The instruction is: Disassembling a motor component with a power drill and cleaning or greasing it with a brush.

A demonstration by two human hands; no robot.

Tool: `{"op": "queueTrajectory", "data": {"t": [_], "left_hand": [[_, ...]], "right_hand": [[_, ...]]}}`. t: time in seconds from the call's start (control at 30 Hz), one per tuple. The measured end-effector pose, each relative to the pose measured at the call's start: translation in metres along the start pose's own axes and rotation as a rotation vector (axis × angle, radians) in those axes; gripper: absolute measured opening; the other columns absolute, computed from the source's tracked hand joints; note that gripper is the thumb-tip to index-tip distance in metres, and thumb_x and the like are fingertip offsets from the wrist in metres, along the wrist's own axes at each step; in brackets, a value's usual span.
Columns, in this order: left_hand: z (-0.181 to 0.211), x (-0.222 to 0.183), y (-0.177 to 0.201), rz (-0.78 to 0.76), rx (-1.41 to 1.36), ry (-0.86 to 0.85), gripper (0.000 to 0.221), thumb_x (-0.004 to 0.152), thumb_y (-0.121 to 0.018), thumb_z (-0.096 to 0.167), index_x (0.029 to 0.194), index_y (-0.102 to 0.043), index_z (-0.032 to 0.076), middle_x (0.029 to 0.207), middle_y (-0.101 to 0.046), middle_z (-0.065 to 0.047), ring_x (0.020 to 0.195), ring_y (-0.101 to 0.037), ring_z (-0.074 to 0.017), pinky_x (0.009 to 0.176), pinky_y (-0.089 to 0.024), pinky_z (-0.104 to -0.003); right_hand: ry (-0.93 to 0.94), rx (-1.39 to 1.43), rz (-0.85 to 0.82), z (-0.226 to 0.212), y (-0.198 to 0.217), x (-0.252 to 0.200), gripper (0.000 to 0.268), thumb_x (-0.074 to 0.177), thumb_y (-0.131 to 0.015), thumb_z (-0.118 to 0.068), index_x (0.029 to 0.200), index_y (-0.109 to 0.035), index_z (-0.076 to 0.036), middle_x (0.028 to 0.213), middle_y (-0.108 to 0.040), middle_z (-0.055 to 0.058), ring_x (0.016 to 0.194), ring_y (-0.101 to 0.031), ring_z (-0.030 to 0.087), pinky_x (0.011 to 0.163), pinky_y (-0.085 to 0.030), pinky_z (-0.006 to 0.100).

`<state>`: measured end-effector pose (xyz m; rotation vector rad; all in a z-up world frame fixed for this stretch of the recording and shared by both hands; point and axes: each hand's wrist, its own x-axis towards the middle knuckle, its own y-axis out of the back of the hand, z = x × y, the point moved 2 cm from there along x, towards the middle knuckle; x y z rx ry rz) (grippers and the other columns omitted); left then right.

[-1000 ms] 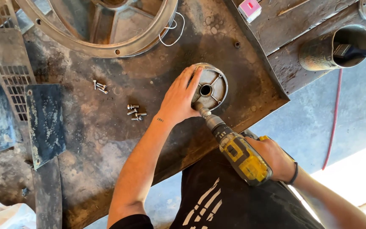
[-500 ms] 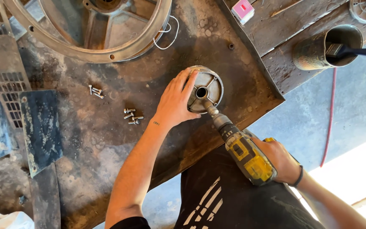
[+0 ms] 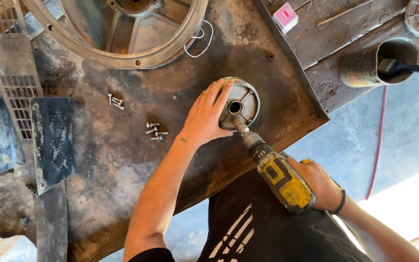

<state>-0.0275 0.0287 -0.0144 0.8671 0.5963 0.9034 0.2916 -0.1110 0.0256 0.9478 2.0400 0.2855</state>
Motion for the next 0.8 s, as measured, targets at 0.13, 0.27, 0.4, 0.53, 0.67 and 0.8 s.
{"op": "queueTrajectory", "data": {"t": [0.13,0.27,0.4,0.53,0.67,0.8], "left_hand": [[-0.002,0.000,-0.003,-0.016,-0.037,-0.001,0.144,0.054,-0.099,0.041,0.167,-0.013,0.014,0.165,-0.025,-0.021,0.152,-0.029,-0.0433,0.123,-0.030,-0.054],[-0.002,0.002,-0.002,-0.010,-0.019,-0.012,0.145,0.053,-0.099,0.041,0.167,-0.013,0.013,0.165,-0.025,-0.021,0.153,-0.029,-0.0431,0.123,-0.030,-0.053],[-0.002,0.001,0.000,-0.007,-0.004,-0.020,0.144,0.054,-0.099,0.041,0.167,-0.013,0.013,0.165,-0.025,-0.021,0.152,-0.029,-0.0427,0.123,-0.030,-0.052],[-0.001,0.000,0.003,-0.006,-0.019,-0.011,0.143,0.055,-0.098,0.044,0.166,-0.014,0.014,0.165,-0.025,-0.020,0.153,-0.030,-0.0418,0.123,-0.030,-0.053],[-0.003,0.000,0.002,-0.017,-0.018,-0.006,0.143,0.054,-0.098,0.043,0.167,-0.015,0.014,0.166,-0.025,-0.020,0.152,-0.030,-0.0424,0.123,-0.029,-0.054],[-0.003,0.000,0.000,0.003,-0.033,-0.006,0.143,0.053,-0.099,0.040,0.167,-0.015,0.014,0.165,-0.026,-0.020,0.152,-0.030,-0.0429,0.123,-0.030,-0.054]], "right_hand": [[-0.009,-0.003,0.004,-0.003,0.007,-0.004,0.049,0.065,-0.082,-0.056,0.096,-0.064,-0.022,0.065,-0.071,0.017,0.074,-0.067,0.055,0.064,-0.059,0.056],[-0.019,0.039,0.002,-0.011,0.009,-0.002,0.048,0.067,-0.078,-0.055,0.098,-0.063,-0.021,0.066,-0.070,0.019,0.077,-0.067,0.055,0.065,-0.057,0.056],[0.072,0.036,-0.033,-0.056,0.022,0.006,0.049,0.069,-0.078,-0.052,0.098,-0.062,-0.016,0.067,-0.068,0.025,0.075,-0.064,0.059,0.067,-0.057,0.060],[0.043,0.049,-0.009,-0.017,0.012,0.005,0.044,0.071,-0.074,-0.055,0.096,-0.064,-0.020,0.065,-0.068,0.020,0.076,-0.067,0.054,0.068,-0.058,0.056],[0.004,0.034,-0.013,-0.007,0.009,0.000,0.047,0.068,-0.077,-0.055,0.097,-0.064,-0.020,0.065,-0.069,0.018,0.075,-0.068,0.053,0.067,-0.059,0.055],[-0.042,-0.010,-0.010,-0.001,0.009,-0.005,0.048,0.066,-0.078,-0.055,0.100,-0.064,-0.024,0.066,-0.070,0.016,0.078,-0.068,0.053,0.068,-0.058,0.056]]}}
